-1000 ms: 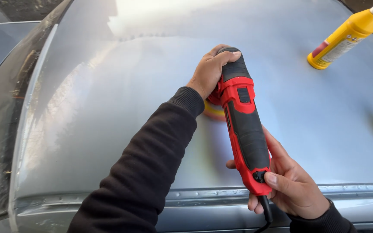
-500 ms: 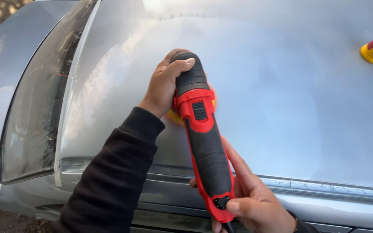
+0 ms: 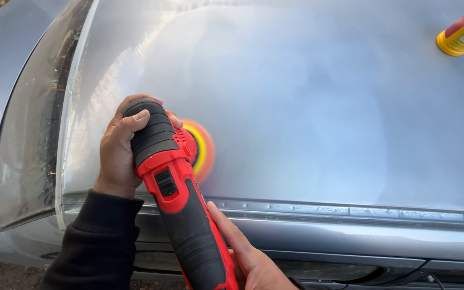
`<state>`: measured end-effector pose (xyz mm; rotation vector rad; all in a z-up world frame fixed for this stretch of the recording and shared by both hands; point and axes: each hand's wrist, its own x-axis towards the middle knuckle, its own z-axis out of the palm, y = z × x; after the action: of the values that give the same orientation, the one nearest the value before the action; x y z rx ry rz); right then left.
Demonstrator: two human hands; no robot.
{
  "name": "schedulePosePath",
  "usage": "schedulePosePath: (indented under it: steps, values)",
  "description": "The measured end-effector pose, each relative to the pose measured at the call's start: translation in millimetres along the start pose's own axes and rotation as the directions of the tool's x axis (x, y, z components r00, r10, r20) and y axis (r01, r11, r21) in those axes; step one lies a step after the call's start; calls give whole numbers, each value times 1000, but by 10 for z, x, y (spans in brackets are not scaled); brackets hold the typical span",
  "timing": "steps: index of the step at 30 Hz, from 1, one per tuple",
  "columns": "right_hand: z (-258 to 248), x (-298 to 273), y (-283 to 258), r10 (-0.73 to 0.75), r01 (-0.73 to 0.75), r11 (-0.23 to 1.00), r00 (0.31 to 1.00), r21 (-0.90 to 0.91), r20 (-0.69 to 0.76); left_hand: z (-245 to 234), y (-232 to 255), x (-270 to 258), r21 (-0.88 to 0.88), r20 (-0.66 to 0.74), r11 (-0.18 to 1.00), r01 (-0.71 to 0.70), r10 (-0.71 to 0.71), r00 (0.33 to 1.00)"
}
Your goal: The person uses a red and black electric polisher with a yellow pad to buff the hood of a silver car. After polishing, they wipe the surface with a yellow microfiber cloth to remove residue.
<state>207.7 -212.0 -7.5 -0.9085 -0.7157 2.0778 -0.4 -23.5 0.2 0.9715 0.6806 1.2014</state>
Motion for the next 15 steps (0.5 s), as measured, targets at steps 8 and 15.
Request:
schedulePosePath:
  steps: [8, 15]
  values:
    - [-332, -436, 152, -111, 114, 993, 984, 16, -138, 564, -215, -108, -89, 35, 995, 33, -30, 999]
    - [-631, -970, 336, -280, 298, 954, 928, 39, -248, 1188, -517, -95, -136, 100, 988, 72, -59, 993]
